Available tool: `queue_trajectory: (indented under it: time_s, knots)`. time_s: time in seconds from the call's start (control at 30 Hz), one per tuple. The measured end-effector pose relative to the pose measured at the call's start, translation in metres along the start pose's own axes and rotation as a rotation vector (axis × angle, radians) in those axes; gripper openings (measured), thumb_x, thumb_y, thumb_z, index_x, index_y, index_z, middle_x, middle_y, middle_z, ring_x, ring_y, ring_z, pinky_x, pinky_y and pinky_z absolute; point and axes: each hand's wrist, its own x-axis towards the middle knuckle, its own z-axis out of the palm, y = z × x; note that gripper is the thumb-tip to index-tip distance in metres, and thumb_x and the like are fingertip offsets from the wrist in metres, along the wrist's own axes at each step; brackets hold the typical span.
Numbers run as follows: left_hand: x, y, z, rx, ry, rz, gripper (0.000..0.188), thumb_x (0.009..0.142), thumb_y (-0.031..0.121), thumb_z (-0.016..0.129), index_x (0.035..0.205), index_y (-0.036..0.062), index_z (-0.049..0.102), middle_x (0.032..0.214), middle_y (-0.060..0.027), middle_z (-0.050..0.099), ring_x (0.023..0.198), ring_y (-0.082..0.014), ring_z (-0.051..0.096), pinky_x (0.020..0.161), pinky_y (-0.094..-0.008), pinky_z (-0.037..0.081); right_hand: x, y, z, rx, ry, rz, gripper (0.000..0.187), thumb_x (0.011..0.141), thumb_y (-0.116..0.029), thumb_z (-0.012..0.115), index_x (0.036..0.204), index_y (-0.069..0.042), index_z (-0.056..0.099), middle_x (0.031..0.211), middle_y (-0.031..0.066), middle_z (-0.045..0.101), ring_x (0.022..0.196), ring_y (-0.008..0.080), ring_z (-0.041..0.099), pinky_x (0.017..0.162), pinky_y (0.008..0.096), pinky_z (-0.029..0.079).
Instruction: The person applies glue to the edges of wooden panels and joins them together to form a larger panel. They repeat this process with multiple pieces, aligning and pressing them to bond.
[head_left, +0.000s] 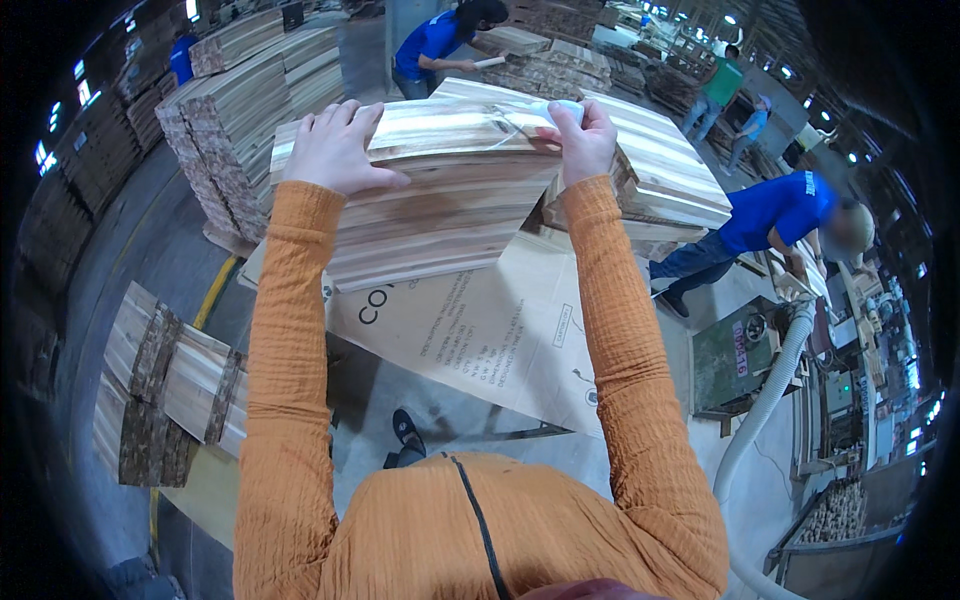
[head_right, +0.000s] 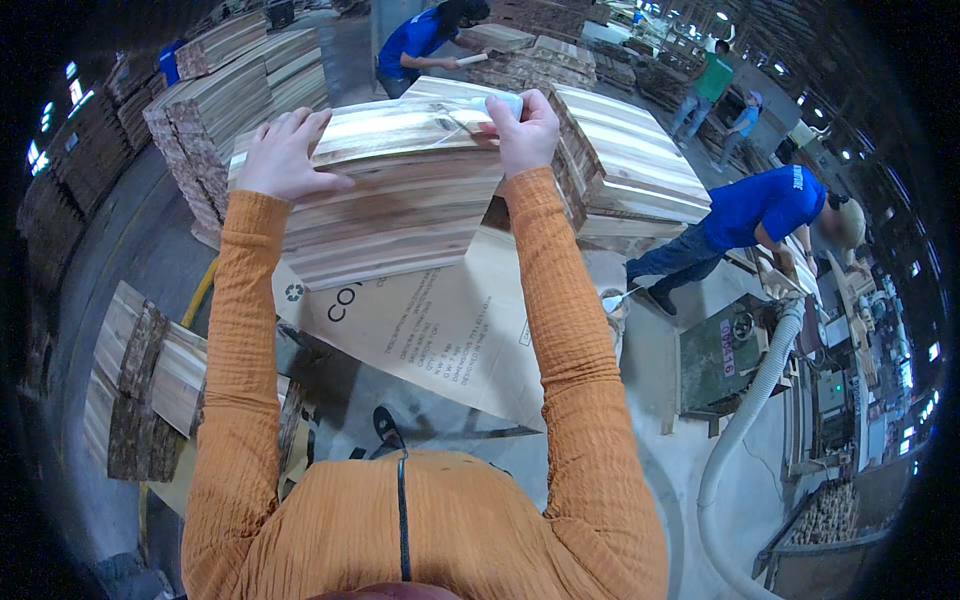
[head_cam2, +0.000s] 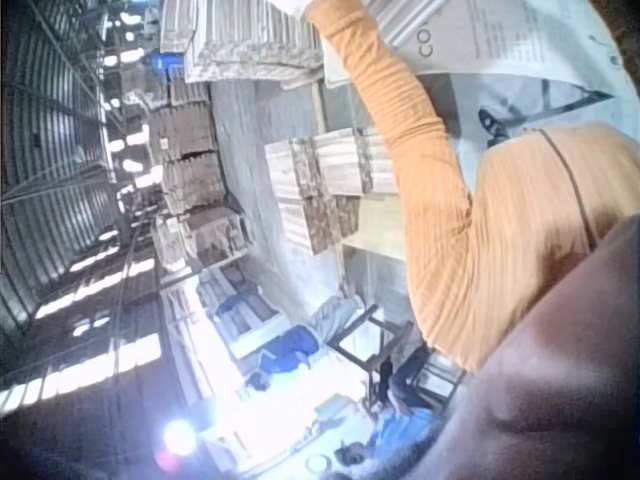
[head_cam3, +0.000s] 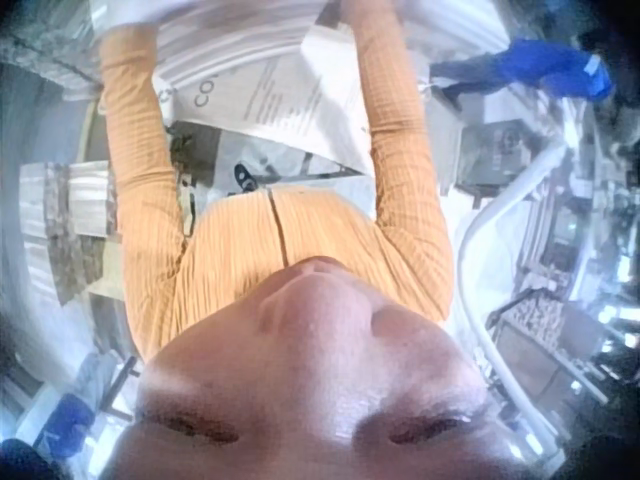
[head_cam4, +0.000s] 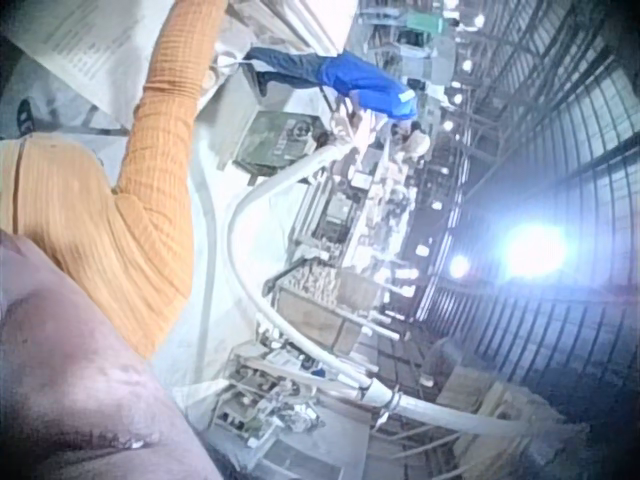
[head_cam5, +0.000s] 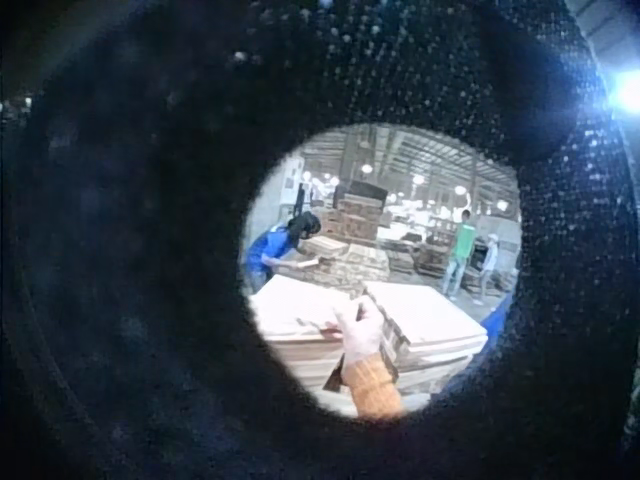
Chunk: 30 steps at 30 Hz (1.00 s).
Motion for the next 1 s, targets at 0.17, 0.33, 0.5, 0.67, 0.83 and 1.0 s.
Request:
queue_trajectory:
  time_s: [0.17, 0.33, 0.5, 0.67, 0.83, 1.0]
  knots:
    - [-0.0002, -0.0004, 0.0007, 0.033, 0.001, -0.002, 0.101, 0.054, 0.062, 0.071, 0.137, 0.0143, 0.041, 0.135, -0.014, 0.044, 0.125, -0.0311, 0.041, 0.104, -0.0495, 0.027, 0.0012, 0.0026, 0.0007, -0.066, -0.015, 0.002, 0.021, 0.08, -0.009, 0.07, 0.072, -0.003, 0.051, 0.069, 0.0027, 0.057, 0.056, 0.0071, 0.056, 0.047, 0.0219, 0.052]
    - [0.0009, 0.0028, -0.0046, 0.022, -0.035, 0.003, 0.101, 0.054, 0.062, 0.071, 0.137, 0.0135, 0.04, 0.135, -0.0142, 0.044, 0.125, -0.0311, 0.041, 0.104, -0.0497, 0.027, 0.0036, 0.0064, -0.001, -0.082, -0.025, -0.028, 0.021, 0.079, -0.009, 0.069, 0.07, -0.003, 0.051, 0.069, 0.0015, 0.056, 0.055, 0.0058, 0.055, 0.048, 0.0214, 0.052]
    - [0.0019, 0.0024, -0.0046, 0.022, -0.051, -0.006, 0.102, 0.054, 0.064, 0.07, 0.137, 0.0141, 0.04, 0.135, -0.0149, 0.044, 0.125, -0.0315, 0.04, 0.105, -0.0505, 0.026, 0.0027, 0.0064, -0.0007, -0.106, -0.021, -0.005, 0.02, 0.079, -0.01, 0.068, 0.07, -0.003, 0.051, 0.068, 0.0013, 0.056, 0.055, 0.0056, 0.055, 0.048, 0.0213, 0.052]
    - [0.0026, 0.0042, -0.0053, 0.019, -0.059, -0.016, 0.103, 0.054, 0.066, 0.07, 0.138, 0.0148, 0.04, 0.136, -0.015, 0.043, 0.126, -0.032, 0.039, 0.106, -0.0509, 0.025, 0.0049, 0.0086, -0.0051, -0.171, -0.054, -0.016, 0.018, 0.083, -0.011, 0.066, 0.076, -0.002, 0.052, 0.075, 0.008, 0.063, 0.056, 0.0101, 0.06, 0.051, 0.0222, 0.053]
    - [0.003, 0.0032, -0.0061, 0.022, -0.084, -0.024, 0.104, 0.054, 0.066, 0.07, 0.139, 0.0151, 0.039, 0.137, -0.0148, 0.042, 0.127, -0.0327, 0.039, 0.106, -0.0511, 0.024, 0.0043, 0.0077, 0.0003, -0.113, -0.037, -0.027, 0.018, 0.079, -0.01, 0.068, 0.072, -0.002, 0.053, 0.07, 0.003, 0.059, 0.056, 0.0067, 0.057, 0.049, 0.0212, 0.051]
    - [0.0035, 0.0043, -0.0071, 0.026, -0.091, -0.028, 0.104, 0.054, 0.066, 0.07, 0.139, 0.0155, 0.038, 0.138, -0.0154, 0.041, 0.127, -0.0332, 0.039, 0.106, -0.0511, 0.024, 0.0045, 0.0069, -0.0011, -0.131, -0.038, -0.018, 0.018, 0.079, -0.01, 0.068, 0.072, -0.002, 0.054, 0.072, 0.0038, 0.059, 0.057, 0.0068, 0.057, 0.049, 0.0212, 0.052]
